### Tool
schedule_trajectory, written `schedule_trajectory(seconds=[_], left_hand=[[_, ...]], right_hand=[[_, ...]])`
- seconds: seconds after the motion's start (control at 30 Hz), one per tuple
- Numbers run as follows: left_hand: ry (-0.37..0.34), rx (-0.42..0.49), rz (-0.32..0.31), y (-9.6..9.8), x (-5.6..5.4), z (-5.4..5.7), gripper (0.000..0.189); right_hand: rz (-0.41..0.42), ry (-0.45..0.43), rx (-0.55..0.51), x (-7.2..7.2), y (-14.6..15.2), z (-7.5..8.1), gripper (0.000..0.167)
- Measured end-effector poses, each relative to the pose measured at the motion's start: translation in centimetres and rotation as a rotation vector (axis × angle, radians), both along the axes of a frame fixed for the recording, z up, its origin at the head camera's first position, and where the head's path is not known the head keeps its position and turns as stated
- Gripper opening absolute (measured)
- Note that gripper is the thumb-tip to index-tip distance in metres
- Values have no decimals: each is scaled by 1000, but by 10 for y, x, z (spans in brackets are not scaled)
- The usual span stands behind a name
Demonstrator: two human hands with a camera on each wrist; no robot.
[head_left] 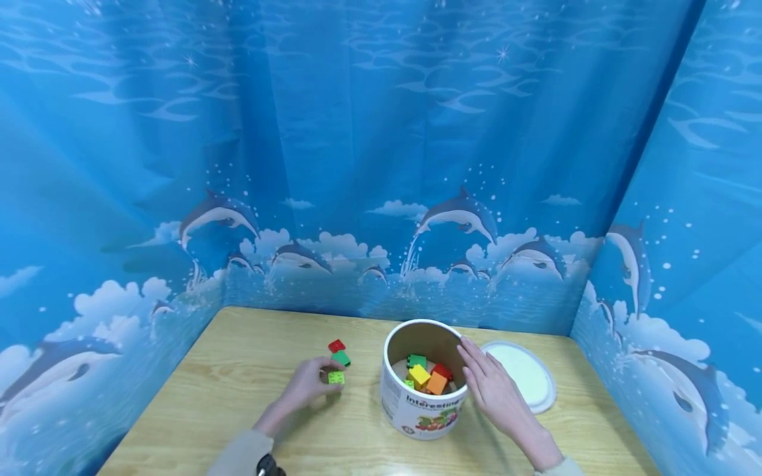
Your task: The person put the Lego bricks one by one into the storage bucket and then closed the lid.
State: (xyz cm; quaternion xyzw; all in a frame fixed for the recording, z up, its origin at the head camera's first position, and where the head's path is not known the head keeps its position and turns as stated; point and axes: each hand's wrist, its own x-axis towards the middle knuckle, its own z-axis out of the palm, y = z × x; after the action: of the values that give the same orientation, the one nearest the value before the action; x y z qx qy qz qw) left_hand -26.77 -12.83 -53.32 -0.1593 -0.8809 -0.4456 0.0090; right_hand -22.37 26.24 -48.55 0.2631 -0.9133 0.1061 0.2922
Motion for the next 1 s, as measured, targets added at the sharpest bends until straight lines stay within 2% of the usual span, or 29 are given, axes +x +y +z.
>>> schedule_trajectory(seconds=[0.13,0.3,0.43,0.7,0.8,1.0], left_hand=[[39,1,-14,-1,-4,21,32],[51,-1,-1,1,-8,46,33],[61,-3,-5,3,-8,62,34],[53,-43,24,16,-10,81,34],[65,-35,11,23,-10,88,33],[147,-49,-48,42,-13,101,33]], right_hand=[[6,12,-2,1,0,-1,44],[0,9,2,1,0,-1,43],[-2,9,4,0,1,-1,44],[-3,6,5,-1,1,-1,45],[-2,8,5,-1,1,-1,44],[3,10,11,-1,1,0,43]])
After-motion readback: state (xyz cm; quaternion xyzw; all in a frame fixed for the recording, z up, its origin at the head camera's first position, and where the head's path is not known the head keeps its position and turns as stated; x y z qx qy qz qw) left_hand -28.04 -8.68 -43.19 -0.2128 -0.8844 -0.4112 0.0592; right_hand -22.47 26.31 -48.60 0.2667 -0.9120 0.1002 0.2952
